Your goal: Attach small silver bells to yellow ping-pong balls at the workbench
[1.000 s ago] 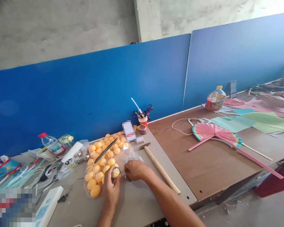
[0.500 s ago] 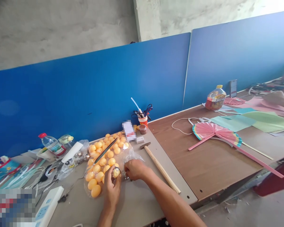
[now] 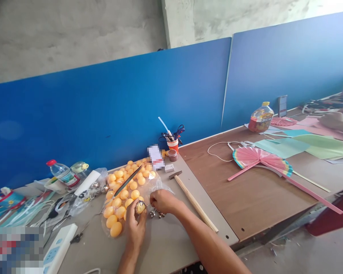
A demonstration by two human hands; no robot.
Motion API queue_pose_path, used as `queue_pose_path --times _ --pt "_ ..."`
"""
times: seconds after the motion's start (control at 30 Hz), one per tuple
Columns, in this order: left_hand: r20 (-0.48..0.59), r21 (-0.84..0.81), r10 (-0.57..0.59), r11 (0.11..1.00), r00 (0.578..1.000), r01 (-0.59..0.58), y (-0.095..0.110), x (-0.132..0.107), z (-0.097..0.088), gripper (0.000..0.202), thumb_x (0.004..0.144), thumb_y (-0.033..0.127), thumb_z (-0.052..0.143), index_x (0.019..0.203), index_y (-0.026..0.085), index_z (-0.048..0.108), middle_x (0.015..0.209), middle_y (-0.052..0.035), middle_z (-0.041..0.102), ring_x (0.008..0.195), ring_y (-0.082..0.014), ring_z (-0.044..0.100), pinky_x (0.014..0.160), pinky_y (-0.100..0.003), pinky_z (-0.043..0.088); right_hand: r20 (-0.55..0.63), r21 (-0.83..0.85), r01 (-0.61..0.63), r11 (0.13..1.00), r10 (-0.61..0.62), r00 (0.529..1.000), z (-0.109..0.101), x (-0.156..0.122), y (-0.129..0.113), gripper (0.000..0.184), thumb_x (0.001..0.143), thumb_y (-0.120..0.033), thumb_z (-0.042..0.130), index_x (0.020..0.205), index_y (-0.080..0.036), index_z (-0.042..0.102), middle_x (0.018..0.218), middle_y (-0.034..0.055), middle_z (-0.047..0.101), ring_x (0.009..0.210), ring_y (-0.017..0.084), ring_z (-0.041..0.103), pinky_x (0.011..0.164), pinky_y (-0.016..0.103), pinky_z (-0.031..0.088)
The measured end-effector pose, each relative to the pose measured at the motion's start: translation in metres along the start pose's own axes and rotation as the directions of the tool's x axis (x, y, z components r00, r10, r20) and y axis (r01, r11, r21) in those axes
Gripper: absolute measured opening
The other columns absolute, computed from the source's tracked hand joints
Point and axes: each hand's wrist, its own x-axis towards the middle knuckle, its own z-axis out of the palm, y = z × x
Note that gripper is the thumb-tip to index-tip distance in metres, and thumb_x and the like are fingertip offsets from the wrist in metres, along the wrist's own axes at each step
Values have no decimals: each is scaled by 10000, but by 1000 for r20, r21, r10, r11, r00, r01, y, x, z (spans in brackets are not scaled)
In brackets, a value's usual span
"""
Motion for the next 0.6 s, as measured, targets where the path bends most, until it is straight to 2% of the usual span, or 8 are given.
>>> queue_pose_path --times 0.1,0.2,0.33,0.43,0.6 --pt "2 -4 -1 1000 1000 1 0 0 0 352 881 338 539 1190 171 567 1165 -154 651 1111 -269 614 945 -444 515 -47 247 -2 969 14 999 0 2 2 257 739 -109 541 900 -180 729 892 25 734 770 145 627 674 210 435" --pt "2 -8 1 1000 1000 -1 0 0 0 362 882 346 540 1196 167 567 1173 -156 650 1118 -270 612 952 -440 510 -80 382 -7 924 40 996 2 4 3 266 745 -119 542 914 -179 738 897 23 731 760 143 616 688 220 443" --pt "10 -15 -18 1000 1000 18 2 -1 0 374 883 367 540 1199 169 567 1180 -156 648 1121 -271 612 954 -434 506 -55 478 -51 877 88 995 2 5 4 256 742 -96 493 841 -162 720 678 -11 658 582 104 522 560 204 383" --pt "9 -2 -16 1000 1000 16 3 -1 0 374 881 370 541 1194 167 567 1163 -154 655 1113 -272 614 951 -434 504 -1 643 -102 759 134 991 2 5 3 209 747 -108 469 814 -153 662 513 -49 535 475 88 451 475 192 311" --pt "3 -5 -12 1000 1000 12 3 0 -1 373 879 365 547 1197 170 565 1161 -151 654 1119 -273 608 951 -437 503 28 867 -35 497 22 999 2 4 -2 54 691 -185 564 730 -152 584 627 -40 605 438 53 468 465 189 321"
